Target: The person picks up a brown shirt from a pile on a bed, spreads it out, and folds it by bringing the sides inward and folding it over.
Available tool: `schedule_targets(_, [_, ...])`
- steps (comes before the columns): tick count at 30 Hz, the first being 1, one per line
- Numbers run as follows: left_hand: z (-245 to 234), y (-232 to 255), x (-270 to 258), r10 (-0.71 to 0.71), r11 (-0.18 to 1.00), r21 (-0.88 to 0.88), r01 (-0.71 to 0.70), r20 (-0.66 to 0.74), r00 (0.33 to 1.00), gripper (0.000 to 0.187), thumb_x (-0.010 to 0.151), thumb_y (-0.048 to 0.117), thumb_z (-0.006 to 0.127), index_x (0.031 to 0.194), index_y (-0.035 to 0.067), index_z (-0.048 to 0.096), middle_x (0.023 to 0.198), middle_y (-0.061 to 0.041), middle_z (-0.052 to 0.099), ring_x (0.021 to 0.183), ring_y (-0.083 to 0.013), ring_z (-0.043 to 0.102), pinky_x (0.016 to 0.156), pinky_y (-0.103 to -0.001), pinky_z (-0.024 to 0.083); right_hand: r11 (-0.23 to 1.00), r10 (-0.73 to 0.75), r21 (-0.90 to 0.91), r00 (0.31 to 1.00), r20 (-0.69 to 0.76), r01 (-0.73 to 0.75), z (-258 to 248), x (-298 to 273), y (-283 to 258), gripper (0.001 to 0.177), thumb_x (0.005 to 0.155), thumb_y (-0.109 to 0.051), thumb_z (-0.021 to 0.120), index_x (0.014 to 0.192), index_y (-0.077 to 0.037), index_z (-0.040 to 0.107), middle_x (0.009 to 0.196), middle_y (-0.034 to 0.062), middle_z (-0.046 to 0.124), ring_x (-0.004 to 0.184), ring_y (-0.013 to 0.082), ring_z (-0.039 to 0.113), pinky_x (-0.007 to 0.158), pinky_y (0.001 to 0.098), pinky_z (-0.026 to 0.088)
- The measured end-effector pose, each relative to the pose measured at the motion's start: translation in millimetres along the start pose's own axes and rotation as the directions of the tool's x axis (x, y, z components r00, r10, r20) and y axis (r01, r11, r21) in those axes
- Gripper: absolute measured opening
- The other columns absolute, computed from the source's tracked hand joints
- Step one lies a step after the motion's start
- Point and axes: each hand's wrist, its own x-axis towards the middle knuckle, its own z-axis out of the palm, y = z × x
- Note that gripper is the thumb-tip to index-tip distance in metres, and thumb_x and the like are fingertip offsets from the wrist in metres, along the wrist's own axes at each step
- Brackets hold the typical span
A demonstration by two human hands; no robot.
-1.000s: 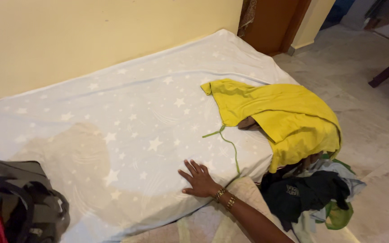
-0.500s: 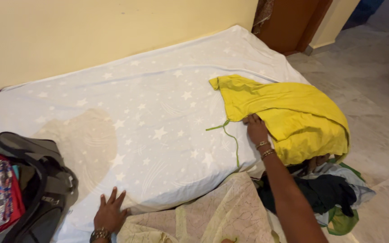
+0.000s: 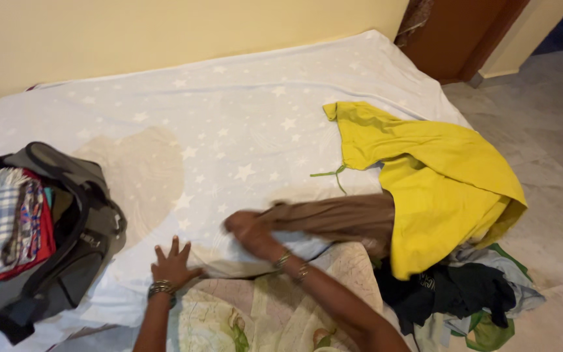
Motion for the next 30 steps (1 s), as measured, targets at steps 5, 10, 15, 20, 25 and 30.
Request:
schedule_targets(5, [62.5,63.5,-14.0,-0.033,0.59,-0.582,-0.56,-0.711,0.703,0.081,0.093,0.049,0.059,0.159,0.014,0.03,0.164,-0.013,0.03,0.147,-0.0404,0.028,0.116,-0.055,0.033,0.926,-0.353,0.151,0.935,0.035,0.345,22.5,12.8,-90.7,0.013,0.095,-0.003,0.067,0.107,-0.009,0.069,0.141,0.0188,0.064,0.13,0.0359,0.061,0.104,0.0401,0.057])
schedule_targets(10, [94.5,102.3,-42.8,0.072,-0.415,-0.877,-0.242,-0.297,0.952,0.049,0.099,0.023,0.058,0.142,0.002,0.054,0.144,-0.015,0.06,0.128,-0.0271,0.059,0.105,-0.042,0.052,0.925,0.089,-0.38,0.983,0.159,-0.022,-33.0,-57.1,-33.4,0.035,0.086,-0.007,0.069,0.121,-0.011,0.068,0.15,0.0115,0.054,0.138,0.0314,0.051,0.109,0.0508,0.045])
schedule_targets(15, [77.7,123.9,-64.3,0.055,-0.39,-0.907,-0.157,-0.193,0.98,0.045,0.1,0.029,0.044,0.138,0.007,0.056,0.134,-0.011,0.065,0.119,-0.0193,0.064,0.096,-0.035,0.057,0.622,0.614,-0.37,0.723,-0.316,-0.69,-164.2,-183.9,90.8,0.035,0.089,-0.013,0.067,0.123,-0.014,0.07,0.134,0.0112,0.065,0.125,0.0331,0.059,0.104,0.0432,0.048])
schedule_targets(20, [81.1,129.9,-12.0,0.081,-0.662,-0.74,0.118,0.086,0.993,0.04,0.11,0.041,0.037,0.116,0.009,0.06,0.099,-0.009,0.066,0.079,-0.0199,0.06,0.065,-0.036,0.052,0.799,0.57,-0.075,0.792,-0.222,-0.596,-229.9,-262.9,122.2,0.055,0.077,-0.018,0.073,0.131,-0.012,0.064,0.126,0.0161,0.068,0.116,0.0341,0.065,0.097,0.0392,0.052])
schedule_targets(25, [23.8,124.6,-43.9,0.063,-0.651,-0.759,-0.018,-0.077,0.995,0.037,0.11,0.035,0.036,0.11,0.008,0.06,0.091,-0.008,0.066,0.075,-0.0178,0.06,0.064,-0.034,0.051,0.411,0.873,-0.262,0.46,-0.164,-0.873,-234.7,-263.3,107.9,0.051,0.076,-0.025,0.082,0.125,-0.016,0.072,0.108,0.0179,0.075,0.099,0.0359,0.072,0.086,0.0432,0.056])
schedule_targets(30, [-83.4,74.6,-118.2,0.042,-0.555,-0.759,-0.341,-0.435,0.899,0.03,0.112,0.024,0.039,0.108,0.004,0.062,0.085,-0.006,0.063,0.071,-0.0149,0.056,0.067,-0.033,0.049,0.578,0.459,-0.237,0.551,-0.697,-0.781,-267.8,-219.9,96.0,0.039,0.084,0.001,0.055,0.116,-0.003,0.077,0.103,0.0226,0.074,0.095,0.0398,0.071,0.085,0.0465,0.054])
